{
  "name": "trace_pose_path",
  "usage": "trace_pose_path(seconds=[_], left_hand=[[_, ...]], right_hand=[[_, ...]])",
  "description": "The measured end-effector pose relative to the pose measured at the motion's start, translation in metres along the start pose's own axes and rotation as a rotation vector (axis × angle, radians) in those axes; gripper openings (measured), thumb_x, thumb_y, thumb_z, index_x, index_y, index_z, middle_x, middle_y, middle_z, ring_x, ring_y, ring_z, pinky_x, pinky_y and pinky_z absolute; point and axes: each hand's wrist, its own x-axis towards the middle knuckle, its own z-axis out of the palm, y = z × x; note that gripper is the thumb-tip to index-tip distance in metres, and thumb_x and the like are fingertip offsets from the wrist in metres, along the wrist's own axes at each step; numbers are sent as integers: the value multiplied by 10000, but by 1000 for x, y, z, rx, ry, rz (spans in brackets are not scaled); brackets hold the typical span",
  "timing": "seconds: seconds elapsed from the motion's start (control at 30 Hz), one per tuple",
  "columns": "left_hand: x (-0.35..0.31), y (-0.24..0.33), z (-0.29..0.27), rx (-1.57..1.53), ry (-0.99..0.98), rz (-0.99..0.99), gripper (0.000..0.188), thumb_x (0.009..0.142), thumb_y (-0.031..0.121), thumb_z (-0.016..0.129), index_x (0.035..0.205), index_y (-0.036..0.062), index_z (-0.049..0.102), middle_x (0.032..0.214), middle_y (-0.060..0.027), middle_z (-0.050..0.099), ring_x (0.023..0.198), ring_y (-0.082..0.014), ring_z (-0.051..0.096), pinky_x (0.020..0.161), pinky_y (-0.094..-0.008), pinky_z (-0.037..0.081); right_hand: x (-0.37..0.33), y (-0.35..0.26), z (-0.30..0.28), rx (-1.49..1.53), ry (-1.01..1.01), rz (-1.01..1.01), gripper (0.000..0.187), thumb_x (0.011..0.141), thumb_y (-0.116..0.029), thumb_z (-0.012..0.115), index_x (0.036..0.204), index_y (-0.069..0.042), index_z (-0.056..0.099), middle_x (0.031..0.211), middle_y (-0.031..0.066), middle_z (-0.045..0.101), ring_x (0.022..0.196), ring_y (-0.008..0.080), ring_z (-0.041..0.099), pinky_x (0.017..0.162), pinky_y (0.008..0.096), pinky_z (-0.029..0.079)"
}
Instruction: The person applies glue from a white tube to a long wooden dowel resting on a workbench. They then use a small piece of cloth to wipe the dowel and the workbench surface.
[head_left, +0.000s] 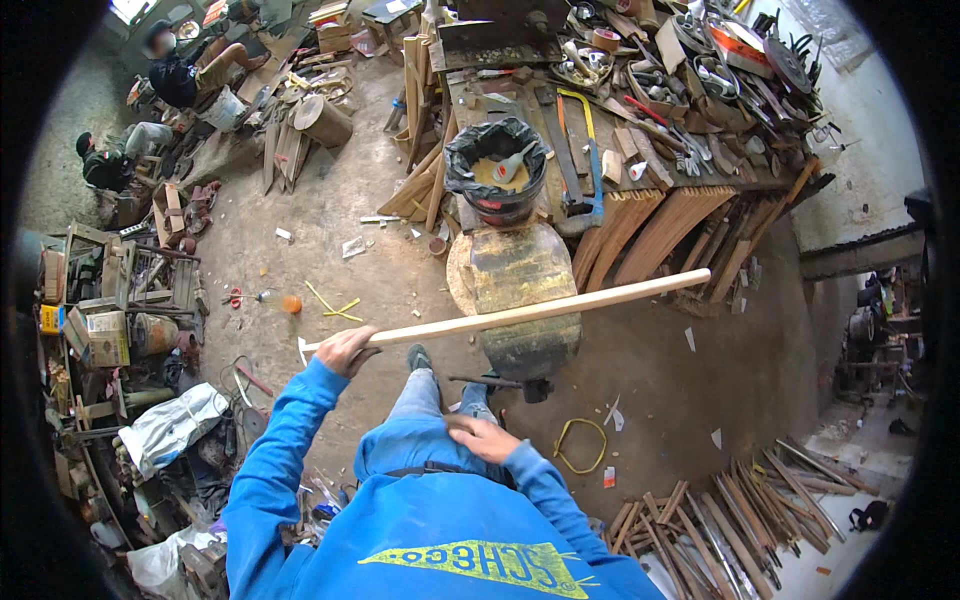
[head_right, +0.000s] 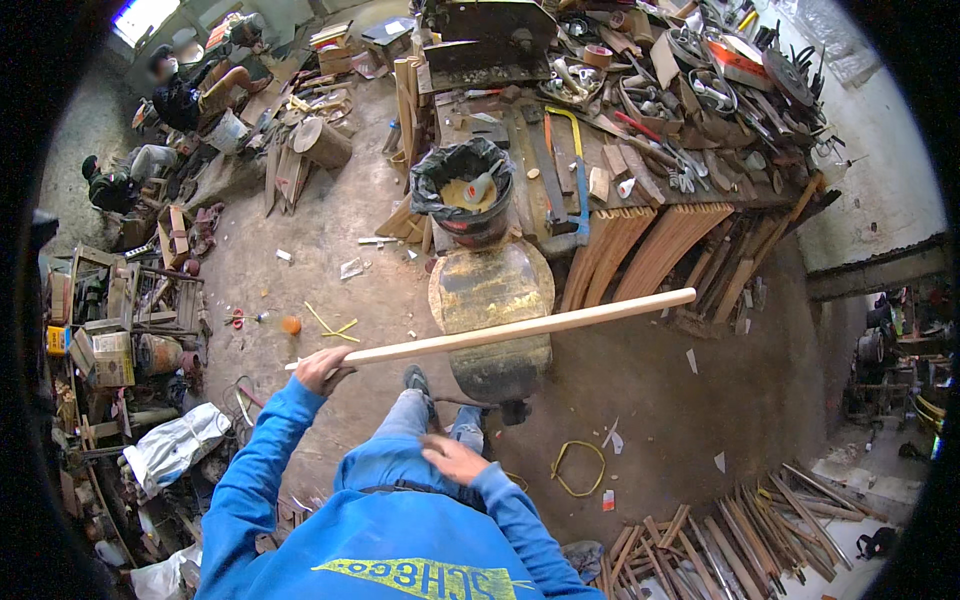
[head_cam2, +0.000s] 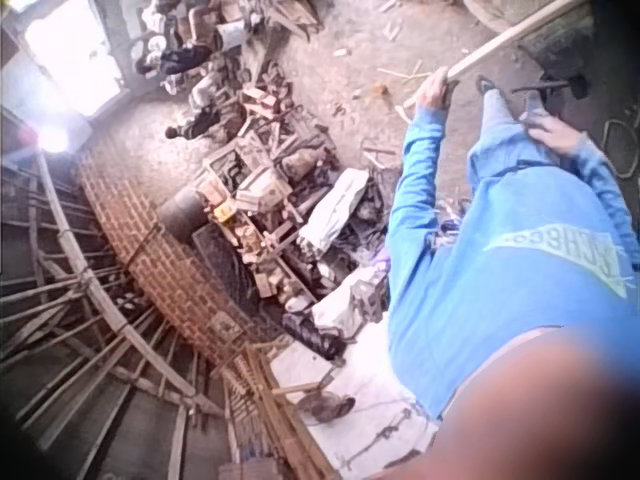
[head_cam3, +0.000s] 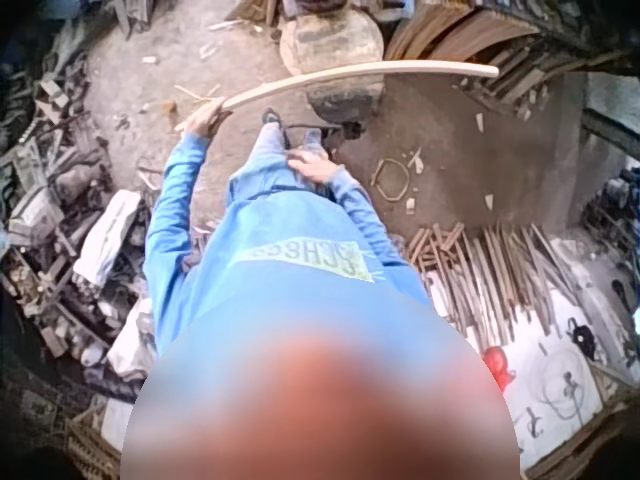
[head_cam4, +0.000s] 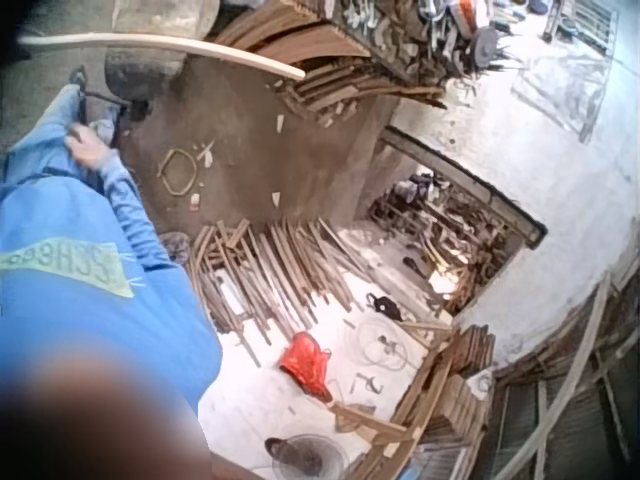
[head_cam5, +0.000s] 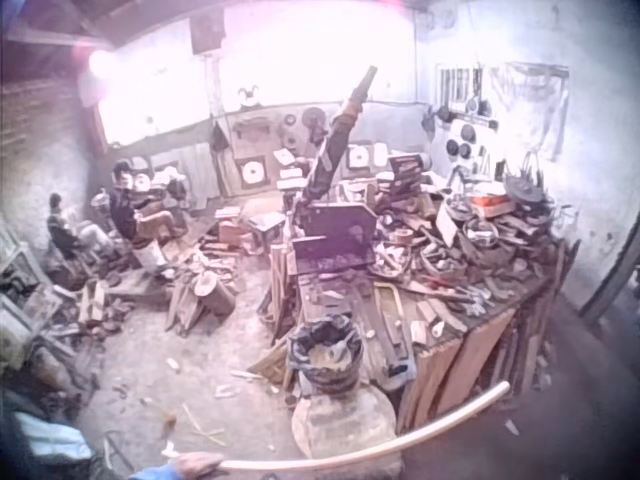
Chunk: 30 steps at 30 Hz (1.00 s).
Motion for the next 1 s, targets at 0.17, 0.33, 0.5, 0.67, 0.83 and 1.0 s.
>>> trace_pose_path(seconds=[0.17,0.33,0.5,0.67,0.83,1.0], left_hand=[[-49,-49,-30,121,-21,-54,333,837,223,737,1115,75,628,1046,-129,695,939,-315,683,775,-396,560],[-92,-102,-39,145,-46,-65,312,859,194,703,1146,103,621,956,-141,696,848,-319,688,730,-400,559],[-178,-149,-38,121,257,-558,142,885,90,629,1009,75,697,912,-167,704,818,-333,691,717,-385,550],[-275,-126,27,-109,155,-800,146,879,87,639,1007,60,706,801,-142,708,715,-247,703,665,-347,546],[-310,-69,121,-412,140,-1023,163,885,55,622,1018,73,714,799,-96,724,689,-172,691,645,-328,544],[-311,-42,183,-586,-72,-1214,173,844,115,661,1008,92,711,852,-76,732,804,-182,696,738,-339,544]], right_hand=[[16,-190,-131,-120,421,-265,221,956,-138,557,1101,-7,661,1035,140,696,933,228,675,828,354,529],[165,-247,-230,-914,579,-299,249,871,-76,530,1058,-50,693,1030,217,685,1005,373,652,892,432,523],[236,-244,-260,-1472,111,294,286,809,-166,615,1050,-25,679,1064,255,669,1042,392,644,891,463,525],[246,-248,-265,-1529,54,400,329,792,-160,610,1067,22,620,1097,276,650,1067,394,628,897,444,515],[248,-252,-260,-1535,97,323,320,734,-158,670,985,37,629,1068,268,663,1056,411,634,886,463,533],[195,-262,-245,-1200,494,-191,196,820,-163,702,944,-13,719,862,197,699,851,322,693,752,383,537]])
